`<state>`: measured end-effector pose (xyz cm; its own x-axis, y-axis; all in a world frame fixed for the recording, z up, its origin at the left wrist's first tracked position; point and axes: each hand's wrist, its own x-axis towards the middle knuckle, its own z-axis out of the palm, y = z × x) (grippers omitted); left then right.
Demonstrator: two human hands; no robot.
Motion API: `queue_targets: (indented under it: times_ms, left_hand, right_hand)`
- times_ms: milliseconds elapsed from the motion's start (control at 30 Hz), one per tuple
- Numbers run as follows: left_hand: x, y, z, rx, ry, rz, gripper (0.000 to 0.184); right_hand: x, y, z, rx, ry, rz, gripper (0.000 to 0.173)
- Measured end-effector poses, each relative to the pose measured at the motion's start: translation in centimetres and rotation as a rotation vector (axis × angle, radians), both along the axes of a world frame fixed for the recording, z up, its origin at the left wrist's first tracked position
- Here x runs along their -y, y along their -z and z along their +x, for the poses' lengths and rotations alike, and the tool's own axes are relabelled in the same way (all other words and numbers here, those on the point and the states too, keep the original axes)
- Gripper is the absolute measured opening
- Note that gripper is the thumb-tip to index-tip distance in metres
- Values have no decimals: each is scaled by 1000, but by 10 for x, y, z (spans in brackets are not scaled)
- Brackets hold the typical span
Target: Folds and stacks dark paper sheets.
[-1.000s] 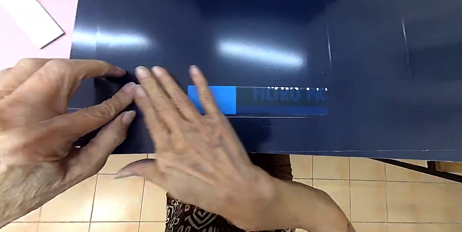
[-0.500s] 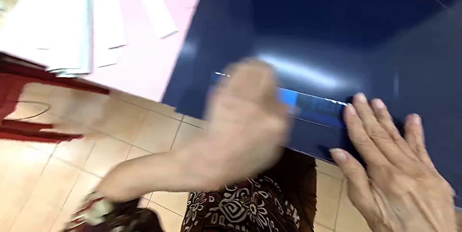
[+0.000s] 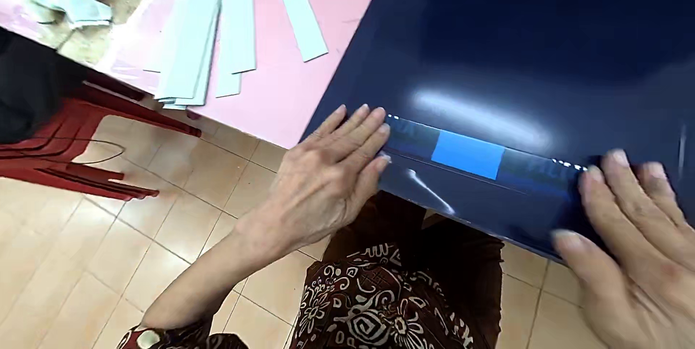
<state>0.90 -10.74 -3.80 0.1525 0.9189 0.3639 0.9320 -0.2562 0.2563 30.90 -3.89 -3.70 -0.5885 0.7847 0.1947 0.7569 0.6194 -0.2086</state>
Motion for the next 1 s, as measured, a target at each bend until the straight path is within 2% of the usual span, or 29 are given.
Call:
queue_targets:
  times_ms: [100,167,233,400,667,800,900,1000]
  left_hand:
    - [-2,0,2,-4,3,30,42]
    - [-2,0,-2,5,12,34,42]
    - [-2,4,-10,28,25,24,44]
    - [0,16,-17,-13,0,38,46]
    - [-4,16,-31,-64,7,19,47]
    - [-7,9,-22,-62,2,18,46]
    - [-14,-8,-16,34,16,9,48]
    - [-19,-21,-38,308,1,-32,49]
  right_hand:
    - [14,3,-69,-68,-129,70,75]
    - [16,6,-116,-129,-210,43,76]
    - [13,8,-132,-137,-228,17,81]
    - [9,7,-82,-111,-184,51,78]
    - [4,-1,-10,3,-59,100,76]
    - [2,-8,19,68,19,75,76]
    - [-8,-23,53,86,78,9,74]
    - [-22,-28,84,-3,15,-19,70]
